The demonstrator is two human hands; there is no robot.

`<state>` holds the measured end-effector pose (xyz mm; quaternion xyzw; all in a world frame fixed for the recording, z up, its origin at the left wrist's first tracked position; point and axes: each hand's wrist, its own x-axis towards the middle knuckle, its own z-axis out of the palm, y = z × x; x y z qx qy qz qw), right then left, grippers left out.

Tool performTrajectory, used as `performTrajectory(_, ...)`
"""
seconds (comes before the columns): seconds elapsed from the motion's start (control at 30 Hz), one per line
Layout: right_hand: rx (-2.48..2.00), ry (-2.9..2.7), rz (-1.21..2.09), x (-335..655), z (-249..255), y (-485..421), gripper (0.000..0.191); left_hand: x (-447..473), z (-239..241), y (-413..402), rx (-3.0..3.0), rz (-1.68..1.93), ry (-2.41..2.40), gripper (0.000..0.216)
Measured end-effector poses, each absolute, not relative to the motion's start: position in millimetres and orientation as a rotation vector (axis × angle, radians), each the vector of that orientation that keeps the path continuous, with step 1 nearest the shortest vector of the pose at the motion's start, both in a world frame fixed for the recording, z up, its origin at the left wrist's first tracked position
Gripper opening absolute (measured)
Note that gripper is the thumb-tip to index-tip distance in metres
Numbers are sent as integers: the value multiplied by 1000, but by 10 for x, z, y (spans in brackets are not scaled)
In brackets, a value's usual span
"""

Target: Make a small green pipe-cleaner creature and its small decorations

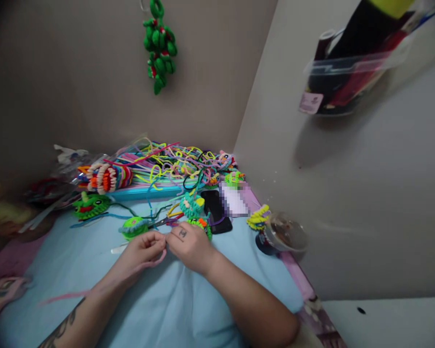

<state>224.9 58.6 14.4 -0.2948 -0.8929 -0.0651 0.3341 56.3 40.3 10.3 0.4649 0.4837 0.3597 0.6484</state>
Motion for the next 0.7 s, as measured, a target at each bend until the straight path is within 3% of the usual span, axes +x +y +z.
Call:
performTrajectory(0.37,-804,-2217,86,2238,143,582,18,583,138,390,1390,1036,1165,16)
performTrajectory(0.57,-825,-2214,89,2241,155,564,17,637,122,332,1284,1063,1077,26)
performTrajectory(0.7,-845,-2190,87,2225,182,550,20,676,142,308,1177,1135,1036,19)
